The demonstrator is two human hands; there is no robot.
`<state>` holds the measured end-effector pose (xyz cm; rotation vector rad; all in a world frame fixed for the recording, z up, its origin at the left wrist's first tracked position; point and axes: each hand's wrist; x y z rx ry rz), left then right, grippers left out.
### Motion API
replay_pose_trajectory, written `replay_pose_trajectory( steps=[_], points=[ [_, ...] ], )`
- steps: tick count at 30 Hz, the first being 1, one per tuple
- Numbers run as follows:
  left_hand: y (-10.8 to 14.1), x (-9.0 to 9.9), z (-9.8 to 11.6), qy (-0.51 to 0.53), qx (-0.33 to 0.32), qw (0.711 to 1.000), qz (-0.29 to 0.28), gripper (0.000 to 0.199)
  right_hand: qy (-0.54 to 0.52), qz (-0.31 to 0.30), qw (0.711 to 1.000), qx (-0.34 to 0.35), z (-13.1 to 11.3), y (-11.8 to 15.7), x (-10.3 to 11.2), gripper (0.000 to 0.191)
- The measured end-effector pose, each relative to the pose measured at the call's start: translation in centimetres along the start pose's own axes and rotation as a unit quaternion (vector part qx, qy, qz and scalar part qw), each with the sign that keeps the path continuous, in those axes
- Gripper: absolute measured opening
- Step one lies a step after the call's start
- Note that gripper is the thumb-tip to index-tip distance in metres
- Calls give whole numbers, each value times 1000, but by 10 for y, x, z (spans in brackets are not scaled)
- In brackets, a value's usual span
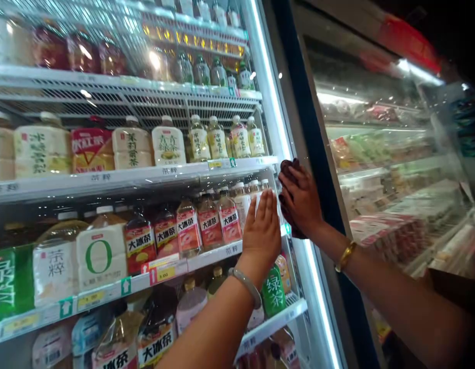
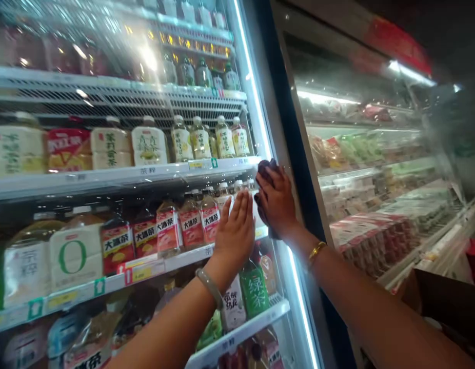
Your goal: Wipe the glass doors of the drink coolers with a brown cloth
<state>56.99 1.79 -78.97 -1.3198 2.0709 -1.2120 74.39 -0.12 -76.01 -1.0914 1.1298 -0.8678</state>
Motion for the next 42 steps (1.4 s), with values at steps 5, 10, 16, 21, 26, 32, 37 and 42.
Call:
replay_pose_trajectory(
  steps=[5, 10, 16, 21, 26, 32, 37, 42],
  points=[
    [0, 8, -4, -38, -24, 999, -7, 64, -49, -49, 995, 65, -12, 28, 16, 54],
    [-9, 13, -13, -26, -47, 998, -17, 60, -20, -29, 999, 19, 6, -1, 8, 44],
    [-31, 17, -30, 1, -12, 999, -34, 59, -19, -3, 999, 27, -12, -36, -12, 42],
    [-33, 21, -41, 24, 10, 999, -35, 63, -54, -48, 993, 95, 11, -14, 6, 43],
    [-35, 19, -40, 28, 19, 999, -34, 63, -12, -3, 1000, -20, 5, -56, -16, 41],
    [-45, 27, -56, 16, 39, 999, -32, 67, -91, -57, 989, 103, -30, -32, -6, 46],
    [-48, 37, -70, 15, 15, 999, -37, 63, -56, -43, 996, 49, -2, -38, -4, 42],
    [-57, 42, -83, 13, 60, 998, -27, 65, -36, -5, 999, 7, -25, -65, -27, 42]
  ],
)
Point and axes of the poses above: each hand's wrist, its own y-axis away from the middle knuckle, its own x-axis out of the back of the hand, z = x × y, and after that the axes turned 6 degrees about z, right-handed
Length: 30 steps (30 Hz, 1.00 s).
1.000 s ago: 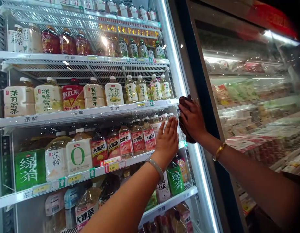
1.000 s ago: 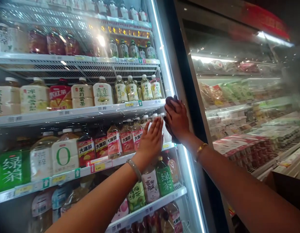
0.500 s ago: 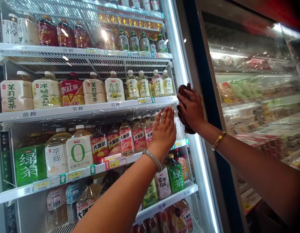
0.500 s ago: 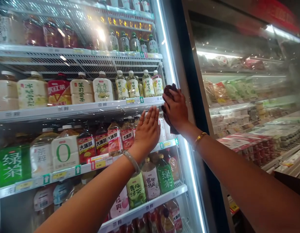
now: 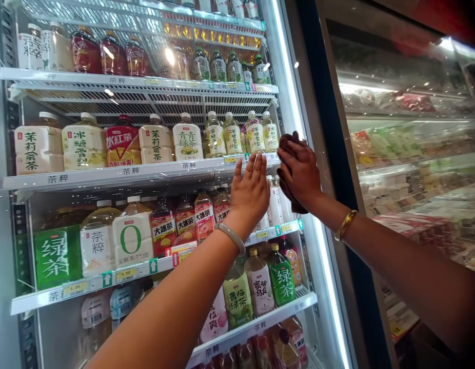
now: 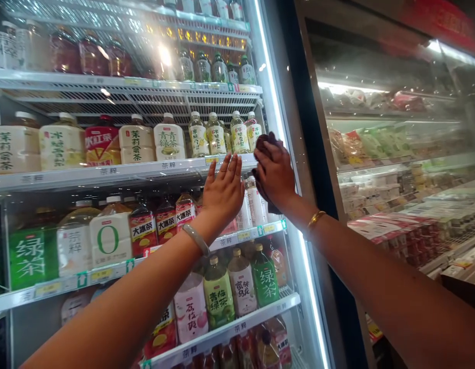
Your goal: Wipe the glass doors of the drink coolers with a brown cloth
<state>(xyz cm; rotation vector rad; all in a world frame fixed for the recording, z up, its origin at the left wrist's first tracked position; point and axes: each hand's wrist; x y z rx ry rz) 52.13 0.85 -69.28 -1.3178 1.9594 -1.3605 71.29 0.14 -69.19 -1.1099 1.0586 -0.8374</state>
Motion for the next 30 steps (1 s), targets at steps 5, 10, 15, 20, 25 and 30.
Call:
replay_pose_trajectory(
  steps=[5, 10, 15, 20, 25, 30],
  points=[
    [3, 8, -11, -14, 1, 1000, 4, 64, -94, -86, 981, 143, -21, 30, 17, 44],
    [6, 9, -10, -13, -1, 1000, -6, 63, -40, -26, 998, 39, -7, 4, 6, 40],
    [3, 13, -19, -15, 23, 1000, -2, 64, -39, -10, 999, 29, -41, -22, -22, 43],
    [10, 28, -37, -24, 21, 999, -4, 65, -110, -67, 982, 138, -46, 11, 2, 42],
    [13, 33, -41, -25, 28, 999, 0, 65, -60, -42, 994, 85, -31, -1, -1, 40],
    [13, 35, -45, -31, 29, 999, -12, 65, -34, -7, 999, 31, -71, -24, -32, 42]
  ],
)
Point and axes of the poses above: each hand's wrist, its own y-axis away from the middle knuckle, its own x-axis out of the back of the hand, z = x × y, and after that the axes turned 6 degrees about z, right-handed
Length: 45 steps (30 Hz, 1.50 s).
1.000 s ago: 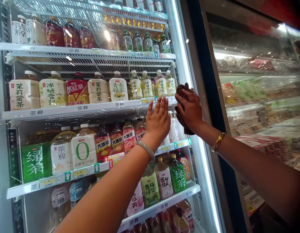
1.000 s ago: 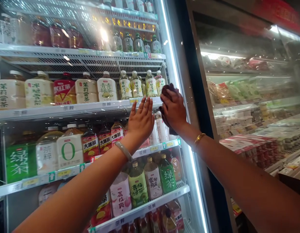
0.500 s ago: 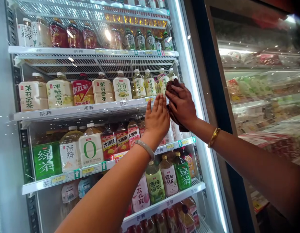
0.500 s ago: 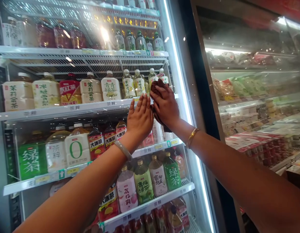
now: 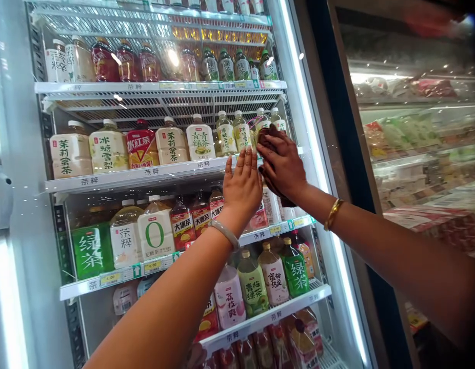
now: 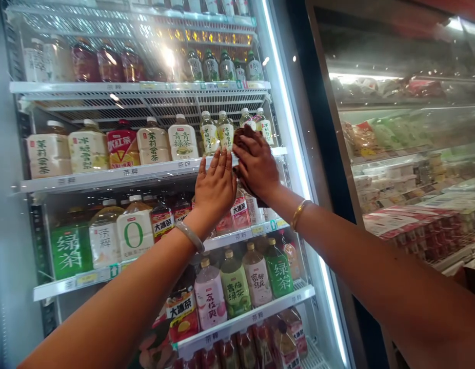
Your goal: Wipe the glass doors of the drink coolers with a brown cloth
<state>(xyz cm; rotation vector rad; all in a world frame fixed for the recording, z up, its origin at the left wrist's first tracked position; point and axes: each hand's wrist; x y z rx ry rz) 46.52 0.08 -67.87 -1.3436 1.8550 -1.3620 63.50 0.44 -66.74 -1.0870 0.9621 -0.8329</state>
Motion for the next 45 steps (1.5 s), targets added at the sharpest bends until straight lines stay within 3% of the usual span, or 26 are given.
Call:
replay_pose_trajectory(
  steps=[3, 7, 10, 13, 16, 19, 22, 25, 30, 35, 40, 45],
  points=[
    [4, 4, -7, -1, 5, 1000, 1, 65, -35, -26, 997, 59, -15, 15, 6, 44],
    [10, 8, -15, 3, 4, 1000, 15, 64, -74, -71, 985, 140, 1, 37, 30, 40],
    [12, 8, -17, 4, -1, 1000, 13, 65, -39, -54, 995, 71, 13, 26, 26, 40],
    [11, 8, -19, 7, 6, 1000, 19, 66, -14, -11, 1000, 13, 4, 4, 6, 42],
    [12, 11, -25, 3, 18, 1000, 24, 66, -21, -11, 999, 32, -21, -5, -8, 45],
    [15, 16, -32, -8, 18, 1000, 22, 66, -35, -48, 996, 64, -40, 10, -3, 44],
    [19, 22, -38, -12, 26, 999, 16, 66, -68, -76, 987, 125, -37, 33, 14, 39],
    [21, 27, -42, -11, 37, 999, 4, 67, -83, -58, 984, 150, -17, 42, 24, 37],
    [23, 31, -50, 9, 39, 999, 16, 68, -56, 24, 997, 51, -2, 8, -1, 39],
    [23, 32, -59, 18, 47, 998, 32, 68, -73, 22, 995, 60, -36, -17, -33, 43],
    [28, 34, -63, 22, 54, 998, 30, 65, -94, 0, 986, 138, -65, 16, -22, 40],
    [33, 36, -65, 20, 53, 998, 25, 67, -115, -18, 978, 176, -42, 45, 3, 39]
  ],
)
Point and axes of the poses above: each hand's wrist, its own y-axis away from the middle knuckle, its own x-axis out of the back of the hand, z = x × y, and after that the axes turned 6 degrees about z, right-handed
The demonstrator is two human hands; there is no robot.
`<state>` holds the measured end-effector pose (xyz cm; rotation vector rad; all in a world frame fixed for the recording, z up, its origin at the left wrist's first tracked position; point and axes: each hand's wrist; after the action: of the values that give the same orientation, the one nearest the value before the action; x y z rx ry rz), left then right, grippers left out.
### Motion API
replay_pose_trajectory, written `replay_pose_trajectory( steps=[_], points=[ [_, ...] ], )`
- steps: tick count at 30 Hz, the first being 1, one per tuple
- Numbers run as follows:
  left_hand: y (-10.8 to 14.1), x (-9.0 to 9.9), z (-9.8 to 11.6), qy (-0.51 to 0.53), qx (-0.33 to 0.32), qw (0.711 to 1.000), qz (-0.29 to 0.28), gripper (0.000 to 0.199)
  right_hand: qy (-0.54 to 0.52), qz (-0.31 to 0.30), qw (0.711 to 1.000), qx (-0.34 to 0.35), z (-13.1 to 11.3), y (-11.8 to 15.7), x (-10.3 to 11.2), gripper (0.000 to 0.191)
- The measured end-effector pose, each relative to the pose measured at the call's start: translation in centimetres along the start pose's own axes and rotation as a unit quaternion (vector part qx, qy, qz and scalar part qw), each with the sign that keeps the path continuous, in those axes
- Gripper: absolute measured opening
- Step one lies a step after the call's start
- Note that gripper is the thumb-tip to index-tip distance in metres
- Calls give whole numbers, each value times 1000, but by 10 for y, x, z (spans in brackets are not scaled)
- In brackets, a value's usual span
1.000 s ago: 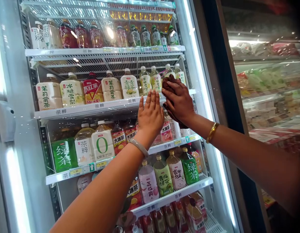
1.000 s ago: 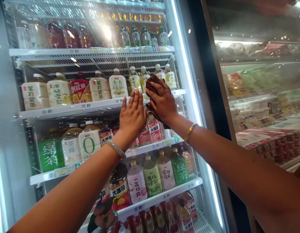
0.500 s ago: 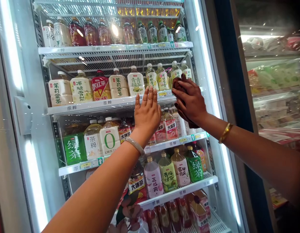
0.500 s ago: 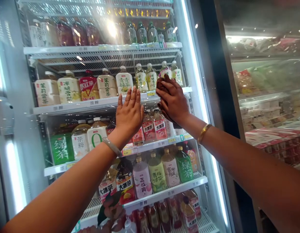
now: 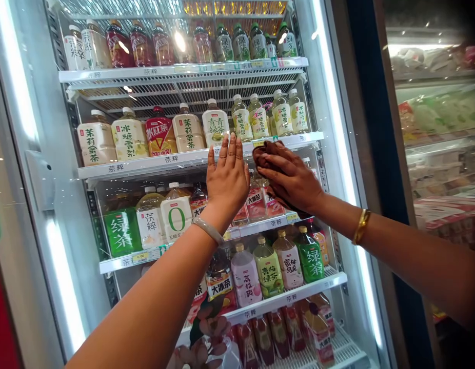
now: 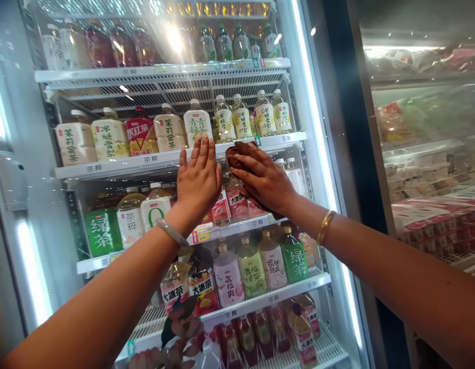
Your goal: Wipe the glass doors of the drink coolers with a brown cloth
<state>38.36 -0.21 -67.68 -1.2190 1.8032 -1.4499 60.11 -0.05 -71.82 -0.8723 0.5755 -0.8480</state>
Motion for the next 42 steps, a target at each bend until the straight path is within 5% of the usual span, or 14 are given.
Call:
replay_pose_trajectory(
  steps=[6, 11, 18, 23, 29, 35, 39, 42],
  points=[
    [0, 3, -3, -4, -14, 1000, -10, 67, 59, 74, 988, -122, 36, -31, -18, 41],
    [0, 4, -4, -1, -4, 1000, -5, 66, 60, 57, 989, -119, 19, -70, -49, 47],
    [11, 5, -9, -14, 6, 1000, -7, 65, 19, -24, 998, -52, -32, -29, -30, 46],
    [24, 10, -12, -20, 0, 1000, -16, 67, 21, -22, 1000, 3, -21, -9, -12, 37],
    [25, 12, -13, -30, -4, 999, -19, 66, 67, 62, 991, -98, -21, -50, -46, 43],
    [34, 17, -22, -12, 1, 1000, -4, 65, -3, 6, 999, -47, -52, -35, -45, 41],
    [39, 23, -28, -18, 5, 1000, -16, 65, -38, -47, 998, 19, -40, -13, -23, 36],
    [39, 25, -31, -26, 10, 999, -18, 66, -13, -14, 999, -31, -25, -26, -28, 38]
  ],
)
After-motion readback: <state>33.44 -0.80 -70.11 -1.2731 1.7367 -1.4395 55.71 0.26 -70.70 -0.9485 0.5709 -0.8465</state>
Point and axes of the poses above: each hand's wrist, its own y-axis away from the middle knuckle, its own x-axis out of the back of the hand, z = x × y, and after that the axes turned 6 degrees about z, right-handed
